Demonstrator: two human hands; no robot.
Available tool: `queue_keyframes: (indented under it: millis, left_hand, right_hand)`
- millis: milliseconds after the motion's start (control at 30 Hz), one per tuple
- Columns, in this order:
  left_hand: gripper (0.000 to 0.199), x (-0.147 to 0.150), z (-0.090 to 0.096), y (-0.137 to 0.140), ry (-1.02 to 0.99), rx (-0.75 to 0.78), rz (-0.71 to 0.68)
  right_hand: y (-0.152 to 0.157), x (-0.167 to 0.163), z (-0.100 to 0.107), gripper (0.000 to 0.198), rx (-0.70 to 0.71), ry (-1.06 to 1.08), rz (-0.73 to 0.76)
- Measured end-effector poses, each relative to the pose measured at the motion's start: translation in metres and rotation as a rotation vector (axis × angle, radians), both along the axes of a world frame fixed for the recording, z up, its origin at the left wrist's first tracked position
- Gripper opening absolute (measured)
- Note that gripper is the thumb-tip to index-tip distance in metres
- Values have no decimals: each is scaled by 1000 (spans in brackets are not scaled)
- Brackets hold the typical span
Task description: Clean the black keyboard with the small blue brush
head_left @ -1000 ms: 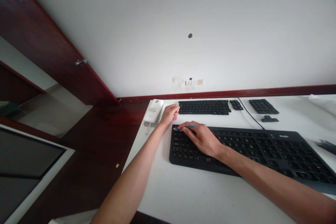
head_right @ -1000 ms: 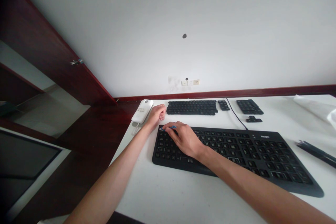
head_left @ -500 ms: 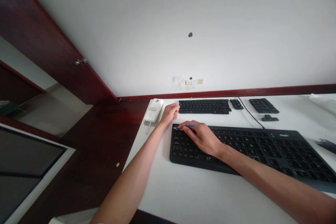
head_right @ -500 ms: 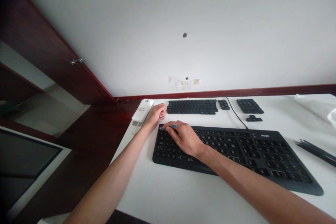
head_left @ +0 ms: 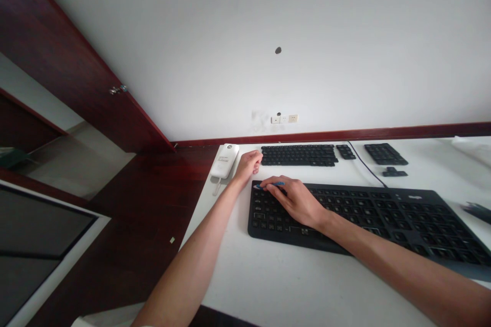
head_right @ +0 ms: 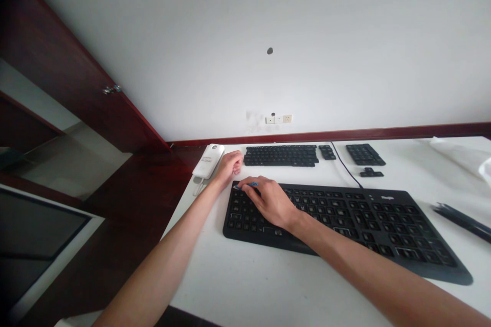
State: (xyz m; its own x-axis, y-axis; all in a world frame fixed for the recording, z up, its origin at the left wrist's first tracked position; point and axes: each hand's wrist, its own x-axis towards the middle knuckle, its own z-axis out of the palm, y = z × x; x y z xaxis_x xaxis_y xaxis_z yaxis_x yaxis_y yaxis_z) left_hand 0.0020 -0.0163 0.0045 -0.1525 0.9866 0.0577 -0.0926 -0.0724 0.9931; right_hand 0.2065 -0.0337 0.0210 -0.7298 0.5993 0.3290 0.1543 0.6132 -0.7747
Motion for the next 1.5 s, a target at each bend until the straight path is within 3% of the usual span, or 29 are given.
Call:
queue_keyframes:
  millis: [1500]
  left_hand:
    - [38, 0, -1, 1, 0, 7, -8]
  right_hand:
    - [1, 0, -1, 30, -21, 13, -7]
